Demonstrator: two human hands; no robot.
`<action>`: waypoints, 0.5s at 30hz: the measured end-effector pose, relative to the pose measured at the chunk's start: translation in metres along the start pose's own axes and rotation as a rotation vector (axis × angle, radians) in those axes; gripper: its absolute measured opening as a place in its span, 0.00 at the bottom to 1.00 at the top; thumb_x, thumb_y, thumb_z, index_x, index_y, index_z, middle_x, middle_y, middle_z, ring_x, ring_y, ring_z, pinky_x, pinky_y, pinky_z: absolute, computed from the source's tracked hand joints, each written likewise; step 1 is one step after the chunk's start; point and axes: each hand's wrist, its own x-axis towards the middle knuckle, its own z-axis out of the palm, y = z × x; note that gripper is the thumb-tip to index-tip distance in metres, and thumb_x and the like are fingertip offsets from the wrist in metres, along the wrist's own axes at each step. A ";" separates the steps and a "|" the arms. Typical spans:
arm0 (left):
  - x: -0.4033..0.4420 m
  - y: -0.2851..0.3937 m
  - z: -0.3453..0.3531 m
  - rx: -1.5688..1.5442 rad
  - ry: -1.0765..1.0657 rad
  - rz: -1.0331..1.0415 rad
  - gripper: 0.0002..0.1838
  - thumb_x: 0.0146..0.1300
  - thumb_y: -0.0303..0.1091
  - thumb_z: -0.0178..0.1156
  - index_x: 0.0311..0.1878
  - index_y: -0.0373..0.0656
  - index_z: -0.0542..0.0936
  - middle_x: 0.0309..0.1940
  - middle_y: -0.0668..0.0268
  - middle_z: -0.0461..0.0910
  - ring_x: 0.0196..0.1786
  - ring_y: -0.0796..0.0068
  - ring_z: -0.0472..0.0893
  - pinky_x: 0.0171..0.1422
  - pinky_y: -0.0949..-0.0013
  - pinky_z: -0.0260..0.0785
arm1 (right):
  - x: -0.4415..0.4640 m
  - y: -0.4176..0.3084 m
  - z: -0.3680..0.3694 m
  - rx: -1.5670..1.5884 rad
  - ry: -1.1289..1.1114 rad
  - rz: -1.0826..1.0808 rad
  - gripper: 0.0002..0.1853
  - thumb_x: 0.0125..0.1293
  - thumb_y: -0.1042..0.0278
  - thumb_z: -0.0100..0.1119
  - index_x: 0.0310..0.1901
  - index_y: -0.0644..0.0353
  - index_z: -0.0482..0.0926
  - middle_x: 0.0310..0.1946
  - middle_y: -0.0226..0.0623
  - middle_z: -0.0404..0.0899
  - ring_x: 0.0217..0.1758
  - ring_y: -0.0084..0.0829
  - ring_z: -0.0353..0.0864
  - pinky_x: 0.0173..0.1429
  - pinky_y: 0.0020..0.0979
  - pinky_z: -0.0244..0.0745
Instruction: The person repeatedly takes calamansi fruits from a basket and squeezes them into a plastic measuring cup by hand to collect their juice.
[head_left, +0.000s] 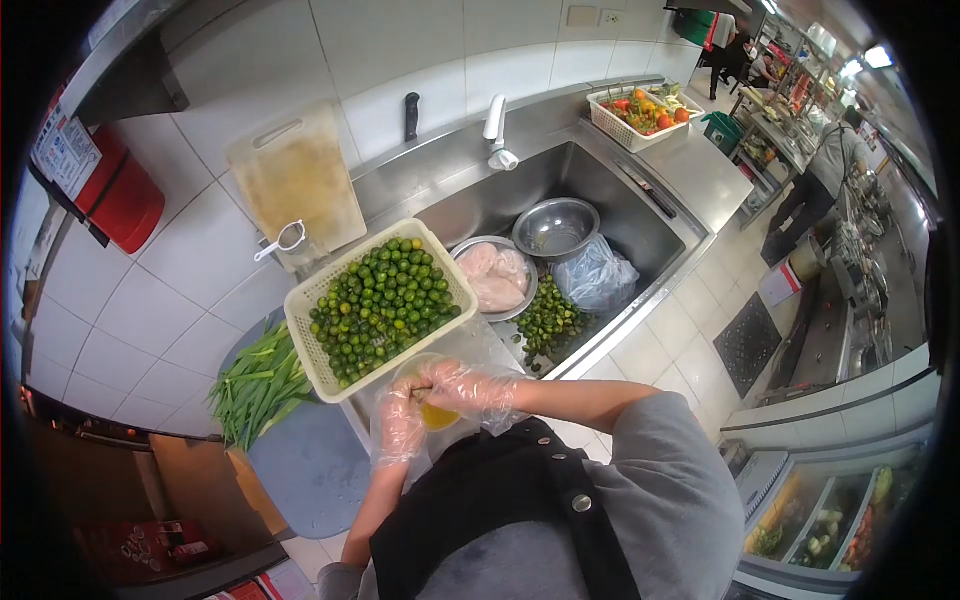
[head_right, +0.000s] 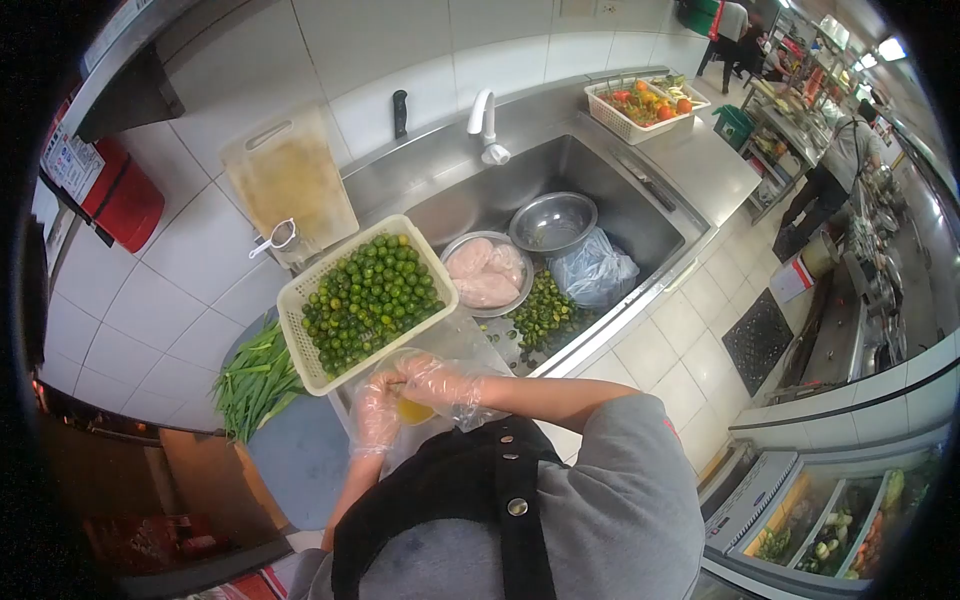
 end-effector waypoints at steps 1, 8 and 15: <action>0.001 0.002 0.001 -0.078 0.057 -0.032 0.11 0.60 0.16 0.55 0.44 0.38 0.79 0.42 0.56 0.82 0.45 0.63 0.82 0.52 0.63 0.73 | 0.000 -0.004 -0.007 0.000 0.001 0.002 0.11 0.60 0.67 0.59 0.43 0.62 0.79 0.37 0.50 0.80 0.42 0.47 0.80 0.47 0.40 0.74; 0.001 -0.027 0.009 -0.538 0.157 -0.243 0.10 0.60 0.20 0.64 0.45 0.38 0.82 0.41 0.66 0.84 0.46 0.75 0.81 0.53 0.70 0.73 | 0.003 0.003 -0.036 0.590 -0.171 0.214 0.14 0.64 0.61 0.66 0.41 0.64 0.78 0.36 0.37 0.81 0.43 0.28 0.82 0.49 0.33 0.76; 0.001 -0.020 -0.002 -0.622 0.051 -0.374 0.11 0.60 0.25 0.68 0.46 0.36 0.83 0.43 0.63 0.84 0.44 0.75 0.82 0.52 0.70 0.74 | 0.001 -0.002 -0.030 0.284 -0.028 0.028 0.15 0.63 0.62 0.68 0.45 0.65 0.80 0.36 0.40 0.84 0.42 0.29 0.83 0.48 0.33 0.78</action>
